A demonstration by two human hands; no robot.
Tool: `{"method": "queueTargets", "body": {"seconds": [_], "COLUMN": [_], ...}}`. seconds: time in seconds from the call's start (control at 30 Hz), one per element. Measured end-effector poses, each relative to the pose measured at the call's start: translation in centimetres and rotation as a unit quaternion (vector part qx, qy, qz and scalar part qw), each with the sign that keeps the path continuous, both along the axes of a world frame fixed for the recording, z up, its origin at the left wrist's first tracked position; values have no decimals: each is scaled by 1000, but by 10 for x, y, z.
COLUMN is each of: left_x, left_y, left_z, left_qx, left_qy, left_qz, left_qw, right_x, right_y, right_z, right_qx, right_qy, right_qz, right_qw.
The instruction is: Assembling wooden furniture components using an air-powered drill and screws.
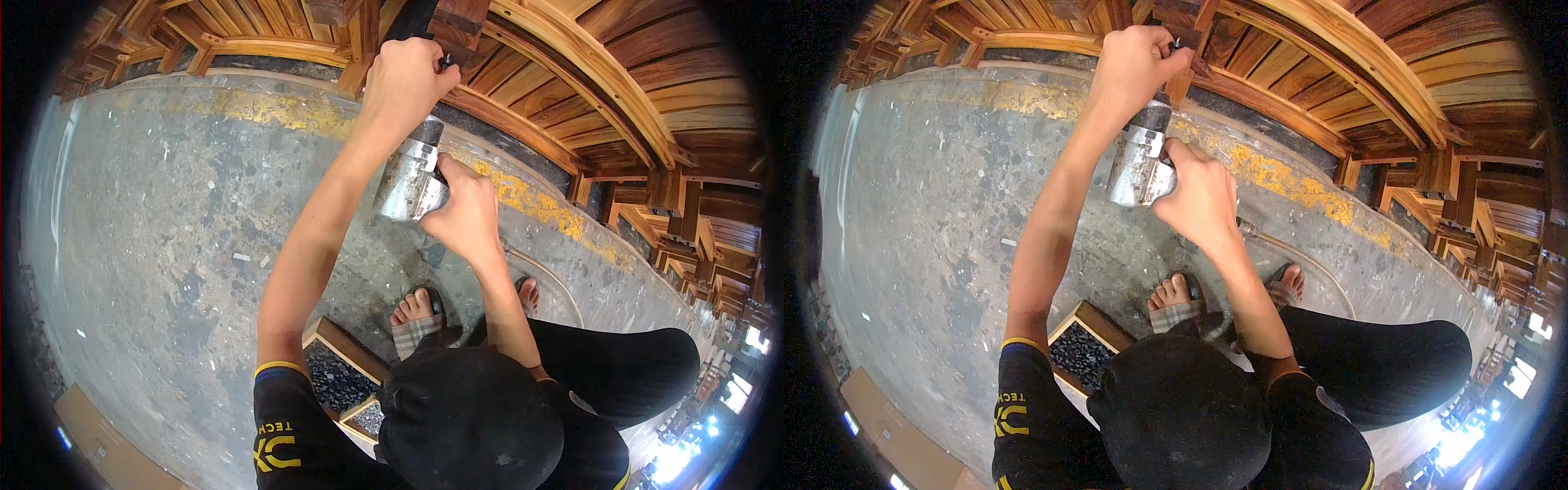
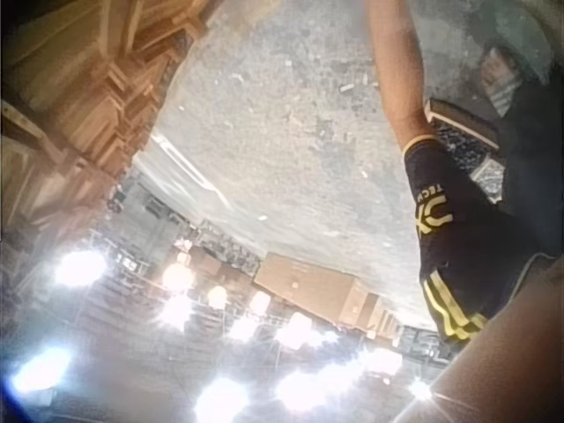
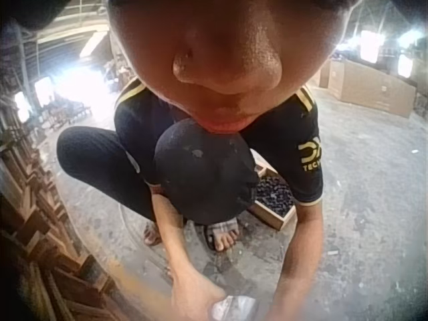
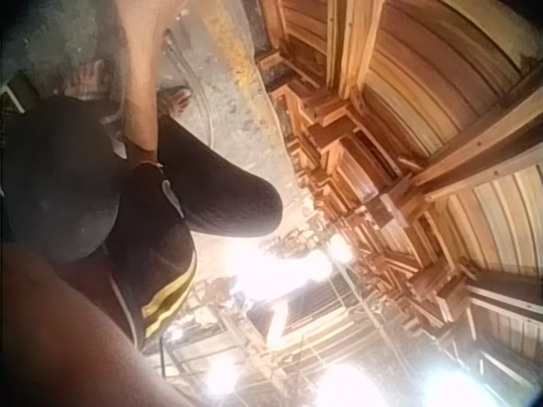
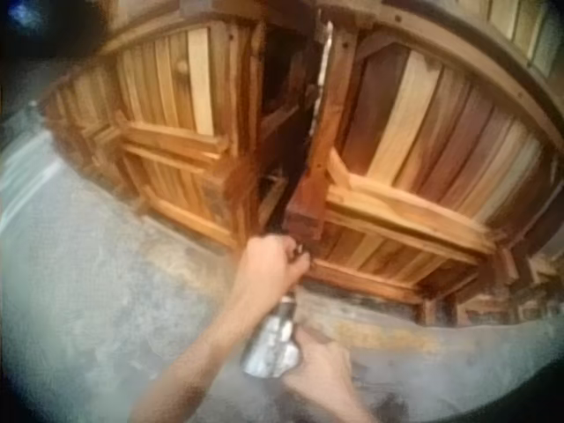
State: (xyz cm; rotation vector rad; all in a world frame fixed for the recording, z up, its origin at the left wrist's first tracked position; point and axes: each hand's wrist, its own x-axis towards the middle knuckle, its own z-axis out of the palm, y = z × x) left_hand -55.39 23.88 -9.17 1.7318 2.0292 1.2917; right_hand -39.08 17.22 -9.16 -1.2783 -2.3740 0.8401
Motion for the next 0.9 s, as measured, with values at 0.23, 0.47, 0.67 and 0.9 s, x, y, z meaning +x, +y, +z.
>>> {"method": "queueTargets", "body": {"seconds": [0.23, 0.47, 0.67, 0.9], "left_x": [2, -6, 12, 56], "left_y": [-4, -25, -143, -126], "left_z": [1, 15, 2, -18], "left_qx": [-15, -20, -15, 166], "left_qy": [3, -51, -282, -329], "left_qz": [0, -6, 18, 185], "left_qw": [1000, 998, 959, 911], "right_x": [2, 2, -2, -6], "right_y": [-5, -5, -8, -7], "right_z": [-3, -6, 0, 1], "right_qx": [-7, -8, -45, -49], "right_qy": [8, 53, 97, 125], "right_qz": [-3, -6, -14, -25], "right_qw": [1000, 999, 994, 991]}}
